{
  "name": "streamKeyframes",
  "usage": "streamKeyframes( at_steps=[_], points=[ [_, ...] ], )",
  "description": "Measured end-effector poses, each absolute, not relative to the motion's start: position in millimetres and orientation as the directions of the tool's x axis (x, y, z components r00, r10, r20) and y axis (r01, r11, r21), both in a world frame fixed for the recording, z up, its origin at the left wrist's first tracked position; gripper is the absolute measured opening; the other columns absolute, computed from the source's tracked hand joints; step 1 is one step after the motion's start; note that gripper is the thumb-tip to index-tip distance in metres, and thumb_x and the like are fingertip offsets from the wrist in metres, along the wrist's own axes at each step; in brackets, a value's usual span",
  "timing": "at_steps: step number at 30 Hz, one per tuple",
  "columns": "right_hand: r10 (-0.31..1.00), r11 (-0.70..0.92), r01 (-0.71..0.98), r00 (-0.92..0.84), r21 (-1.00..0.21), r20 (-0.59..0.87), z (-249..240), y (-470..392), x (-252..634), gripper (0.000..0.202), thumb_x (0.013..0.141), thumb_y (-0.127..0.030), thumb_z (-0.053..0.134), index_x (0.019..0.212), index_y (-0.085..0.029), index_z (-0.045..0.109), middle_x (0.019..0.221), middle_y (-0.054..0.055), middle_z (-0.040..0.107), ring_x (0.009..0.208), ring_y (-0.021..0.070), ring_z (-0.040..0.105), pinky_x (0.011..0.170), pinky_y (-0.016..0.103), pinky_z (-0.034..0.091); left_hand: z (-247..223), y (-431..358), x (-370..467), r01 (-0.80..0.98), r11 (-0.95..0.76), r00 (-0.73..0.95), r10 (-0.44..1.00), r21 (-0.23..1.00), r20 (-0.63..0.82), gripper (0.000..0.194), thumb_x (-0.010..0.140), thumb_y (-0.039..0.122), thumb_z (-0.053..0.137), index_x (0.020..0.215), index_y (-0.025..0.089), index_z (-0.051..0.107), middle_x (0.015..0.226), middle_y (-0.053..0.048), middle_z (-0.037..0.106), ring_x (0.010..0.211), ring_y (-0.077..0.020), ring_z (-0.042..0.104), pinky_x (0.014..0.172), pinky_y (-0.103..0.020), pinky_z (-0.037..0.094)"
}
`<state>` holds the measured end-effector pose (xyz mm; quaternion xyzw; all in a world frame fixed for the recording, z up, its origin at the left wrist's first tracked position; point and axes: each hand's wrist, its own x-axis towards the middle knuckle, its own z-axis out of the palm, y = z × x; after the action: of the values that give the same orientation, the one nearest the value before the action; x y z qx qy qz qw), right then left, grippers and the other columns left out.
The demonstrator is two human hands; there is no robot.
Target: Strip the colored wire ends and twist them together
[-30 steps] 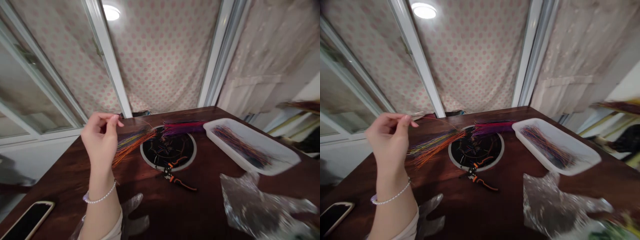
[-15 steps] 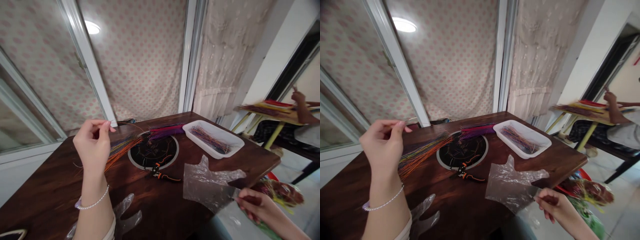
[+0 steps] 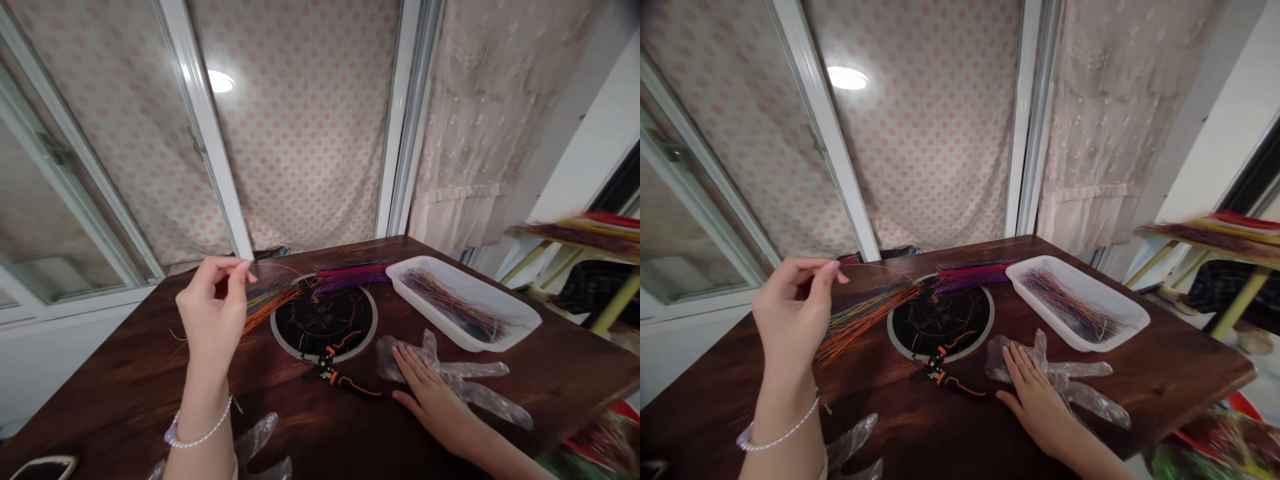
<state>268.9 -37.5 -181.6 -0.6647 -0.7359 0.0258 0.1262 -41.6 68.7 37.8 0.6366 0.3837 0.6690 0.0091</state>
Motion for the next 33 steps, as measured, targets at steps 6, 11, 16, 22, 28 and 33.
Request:
streamKeyframes(
  at_steps=[6, 11, 16, 22, 28, 33],
  points=[
    [0.971, 0.124, 0.963, -0.067, -0.238, 0.231, -162.2, 22.6, 285.9, 0.055, 0.088, -0.004, 0.033, 0.13, -0.016, 0.066, 0.125, 0.015, 0.071, 0.11, 0.0288, 0.072, 0.096, 0.042, 0.058, 37.0, 67.4, -38.4, 0.529, -0.673, -0.199, 0.493, 0.516, 0.847, 0.01, 0.088, 0.027, 0.064, 0.079, 0.022, 0.065, 0.066, 0.003, 0.066, 0.063, -0.0134, 0.063, 0.064, -0.026, 0.049],
    [0.939, 0.12, 0.942, -0.005, -0.312, 0.343, -128.1, 74.4, 293.6, 0.056, 0.095, -0.011, 0.029, 0.148, -0.01, 0.045, 0.142, 0.022, 0.058, 0.126, 0.0347, 0.061, 0.108, 0.052, 0.047, 34.1, 67.1, -29.1, 0.57, -0.662, -0.153, 0.497, 0.487, 0.854, 0.01, 0.088, 0.027, 0.064, 0.079, 0.023, 0.064, 0.065, 0.003, 0.066, 0.061, -0.0139, 0.062, 0.061, -0.027, 0.047],
    [0.912, 0.315, 0.849, -0.147, -0.424, 0.383, -103.7, 92.9, 262.3, 0.056, 0.092, -0.039, 0.056, 0.139, -0.009, 0.055, 0.141, 0.022, 0.058, 0.136, 0.0392, 0.05, 0.109, 0.058, 0.045, 26.6, 73.3, -12.2, 0.577, -0.685, -0.02, 0.532, 0.445, 0.846, 0.012, 0.087, 0.021, 0.063, 0.075, 0.021, 0.064, 0.061, 0.004, 0.065, 0.054, -0.0109, 0.06, 0.052, -0.022, 0.044],
    [0.785, 0.57, 0.601, -0.196, -0.561, 0.588, -19.1, 65.0, 230.0, 0.042, 0.1, -0.033, 0.042, 0.137, -0.018, 0.053, 0.14, 0.011, 0.062, 0.13, 0.0197, 0.057, 0.112, 0.04, 0.045, 17.9, 65.2, 12.5, 0.526, -0.775, 0.152, 0.49, 0.35, 0.858, 0.013, 0.087, 0.012, 0.064, 0.075, 0.018, 0.068, 0.064, 0.003, 0.071, 0.056, -0.0095, 0.066, 0.057, -0.017, 0.05],
    [0.772, 0.563, 0.001, -0.356, -0.827, 0.526, 26.7, 55.5, 211.0, 0.022, 0.079, -0.023, 0.075, 0.1, -0.018, 0.072, 0.098, 0.005, 0.077, 0.095, 0.0187, 0.074, 0.092, 0.032, 0.058, 13.5, 53.6, 21.0, 0.471, -0.859, 0.18, 0.317, 0.202, 0.931, 0.013, 0.083, 0.003, 0.07, 0.08, 0.016, 0.071, 0.075, 0.001, 0.074, 0.065, -0.0088, 0.067, 0.064, -0.017, 0.052],
    [0.817, 0.475, -0.069, -0.335, -0.877, 0.469, 22.2, 55.7, 204.4, 0.006, 0.078, -0.016, 0.07, 0.077, -0.017, 0.076, 0.073, 0.001, 0.075, 0.065, 0.0131, 0.068, 0.063, 0.024, 0.054, 12.8, 49.5, 19.8, 0.368, -0.905, 0.23, 0.312, 0.215, 0.922, 0.018, 0.083, -0.001, 0.07, 0.084, 0.016, 0.072, 0.076, 0.001, 0.072, 0.066, -0.0082, 0.065, 0.063, -0.018, 0.053]
  ],
)
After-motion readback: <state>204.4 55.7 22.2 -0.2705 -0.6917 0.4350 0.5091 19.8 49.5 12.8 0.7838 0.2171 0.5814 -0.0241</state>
